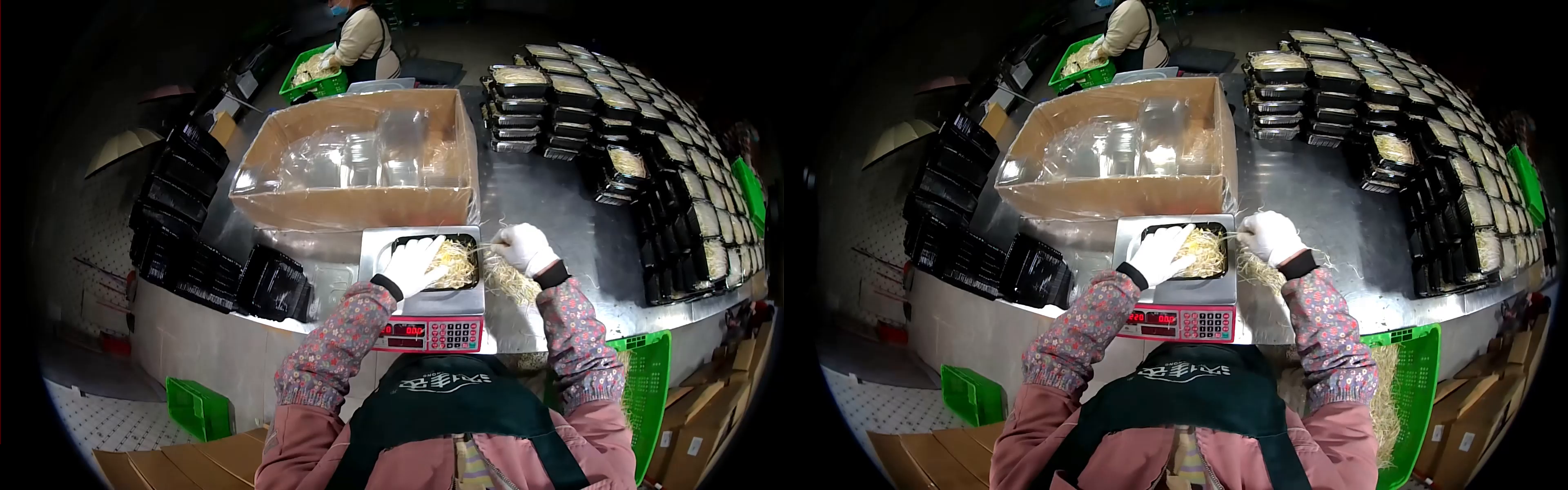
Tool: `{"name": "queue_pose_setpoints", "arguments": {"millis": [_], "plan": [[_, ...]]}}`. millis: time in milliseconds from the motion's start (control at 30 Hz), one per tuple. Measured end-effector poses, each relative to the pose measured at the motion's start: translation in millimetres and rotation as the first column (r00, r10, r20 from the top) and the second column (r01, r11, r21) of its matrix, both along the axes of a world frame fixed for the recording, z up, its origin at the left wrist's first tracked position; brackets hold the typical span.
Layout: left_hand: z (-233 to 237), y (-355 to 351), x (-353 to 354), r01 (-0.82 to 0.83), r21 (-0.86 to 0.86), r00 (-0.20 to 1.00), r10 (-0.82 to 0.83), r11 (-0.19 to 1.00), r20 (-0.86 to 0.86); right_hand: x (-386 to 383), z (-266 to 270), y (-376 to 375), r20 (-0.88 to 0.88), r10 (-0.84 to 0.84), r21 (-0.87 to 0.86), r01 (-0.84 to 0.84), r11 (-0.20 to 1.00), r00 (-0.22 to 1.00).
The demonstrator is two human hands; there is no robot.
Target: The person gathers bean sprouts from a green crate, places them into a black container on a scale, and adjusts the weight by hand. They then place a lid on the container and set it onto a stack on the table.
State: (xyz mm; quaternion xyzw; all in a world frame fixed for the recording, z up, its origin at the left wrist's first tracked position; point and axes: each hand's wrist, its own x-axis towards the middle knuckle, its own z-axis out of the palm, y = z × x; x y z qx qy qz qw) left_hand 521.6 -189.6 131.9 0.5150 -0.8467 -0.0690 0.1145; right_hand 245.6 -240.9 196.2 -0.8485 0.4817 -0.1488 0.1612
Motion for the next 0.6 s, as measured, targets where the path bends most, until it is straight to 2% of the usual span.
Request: {"name": "queue_pose_setpoints", "arguments": {"millis": [33, 100, 167, 233, 300, 367, 400, 433, 467, 500, 533, 600], "plan": [[17, 6, 0, 0.002, 0.023, 1.000, -0.001, 1.000, -0.031, -10, 11, -1, 0.043, -0.009, 0.043, 0.007, 0.999, 0.999], [22, 7, 7, -0.020, 0.062, 0.988, 0.029, 0.998, -0.148, -29, 16, 0, 0.194, -0.058, 0.059, 0.047, 0.997, 0.979], [27, 14, 24, -0.049, 0.009, 0.921, 0.048, 0.999, -0.388, -44, 4, 3, 0.322, -0.153, 0.094, 0.129, 0.987, 0.934], [20, 20, 37, -0.184, -0.013, 0.741, 0.130, 0.983, -0.658, -52, -15, 0, 0.023, -0.195, -0.025, 0.195, 0.980, 0.981], [20, 38, 35, -0.360, 0.096, 0.555, 0.295, 0.928, -0.778, -49, -35, 1, -0.230, -0.203, -0.179, 0.164, 0.970, 0.952], [-26, 36, 40, -0.356, -0.002, 0.679, 0.257, 0.935, -0.688, -19, -45, 5, 0.174, -0.081, -0.217, 0.119, 0.969, 0.981], [-14, 43, 23, -0.370, 0.124, 0.679, 0.359, 0.921, -0.640, 5, -40, 8, 0.282, 0.064, -0.217, -0.002, 0.976, 0.957], [-10, 39, 13, -0.333, -0.063, 0.824, 0.258, 0.941, -0.505, 35, -34, 19, 0.329, 0.100, -0.241, -0.019, 0.970, 0.939], [-5, 36, 4, -0.324, -0.118, 0.888, 0.258, 0.939, -0.382, 59, -35, 24, 0.293, 0.176, -0.219, -0.113, 0.969, 0.940], [-2, 34, -3, -0.308, -0.173, 0.932, 0.260, 0.936, -0.253, 80, -53, 31, 0.176, 0.147, -0.185, -0.114, 0.976, 0.973], [-17, 28, -2, -0.279, -0.225, 0.959, 0.259, 0.933, -0.113, 93, -62, 38, 0.036, 0.133, -0.054, -0.131, 0.990, 0.990], [-9, 25, -3, -0.256, -0.203, 0.966, 0.256, 0.945, -0.026, 106, -80, 42, 0.035, 0.095, -0.013, -0.095, 0.995, 0.995]]}}
